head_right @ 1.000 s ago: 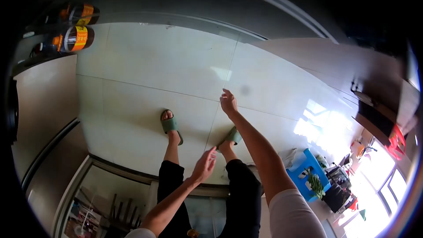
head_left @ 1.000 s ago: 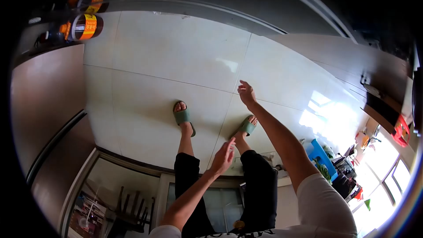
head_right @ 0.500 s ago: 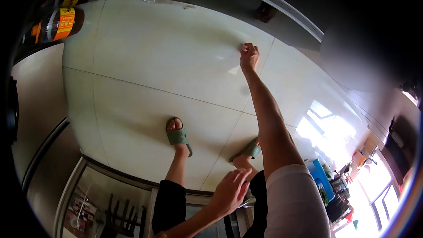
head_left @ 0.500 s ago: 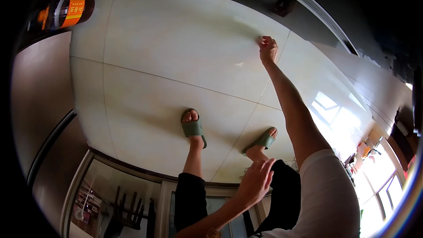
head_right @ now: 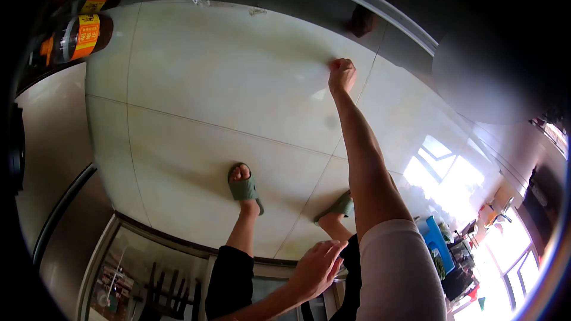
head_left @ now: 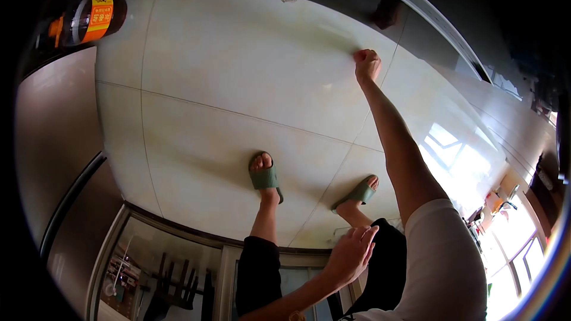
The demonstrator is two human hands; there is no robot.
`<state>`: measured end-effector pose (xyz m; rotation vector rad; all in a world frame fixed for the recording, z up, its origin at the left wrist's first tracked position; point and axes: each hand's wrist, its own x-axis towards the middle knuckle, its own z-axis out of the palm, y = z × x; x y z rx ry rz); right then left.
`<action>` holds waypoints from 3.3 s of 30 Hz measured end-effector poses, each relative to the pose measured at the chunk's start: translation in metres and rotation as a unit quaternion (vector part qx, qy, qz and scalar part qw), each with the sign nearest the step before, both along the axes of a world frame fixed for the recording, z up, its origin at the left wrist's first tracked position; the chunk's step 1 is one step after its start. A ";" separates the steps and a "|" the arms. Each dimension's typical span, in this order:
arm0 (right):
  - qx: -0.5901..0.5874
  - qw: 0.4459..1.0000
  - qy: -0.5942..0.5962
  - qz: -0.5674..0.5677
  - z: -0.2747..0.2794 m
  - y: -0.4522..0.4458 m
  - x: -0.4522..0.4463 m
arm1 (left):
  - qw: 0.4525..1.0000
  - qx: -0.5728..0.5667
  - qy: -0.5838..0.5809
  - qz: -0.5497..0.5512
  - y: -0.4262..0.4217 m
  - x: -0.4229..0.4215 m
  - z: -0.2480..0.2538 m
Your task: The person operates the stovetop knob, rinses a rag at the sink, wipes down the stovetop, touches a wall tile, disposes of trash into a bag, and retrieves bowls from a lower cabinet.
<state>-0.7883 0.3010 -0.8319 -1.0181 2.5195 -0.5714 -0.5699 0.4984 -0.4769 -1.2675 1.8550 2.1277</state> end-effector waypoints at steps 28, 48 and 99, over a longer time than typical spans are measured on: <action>0.051 0.979 -0.048 0.192 0.019 0.216 0.084 | 0.985 -0.010 -0.059 -0.162 0.080 0.003 -0.025; 0.118 0.984 -0.029 -0.132 0.457 0.527 -0.156 | 0.993 -0.029 -0.015 -0.114 0.189 0.102 0.116; -0.302 0.798 -0.431 -0.293 0.739 0.411 -0.508 | 0.965 -0.240 -0.067 -0.081 -0.070 -0.229 0.459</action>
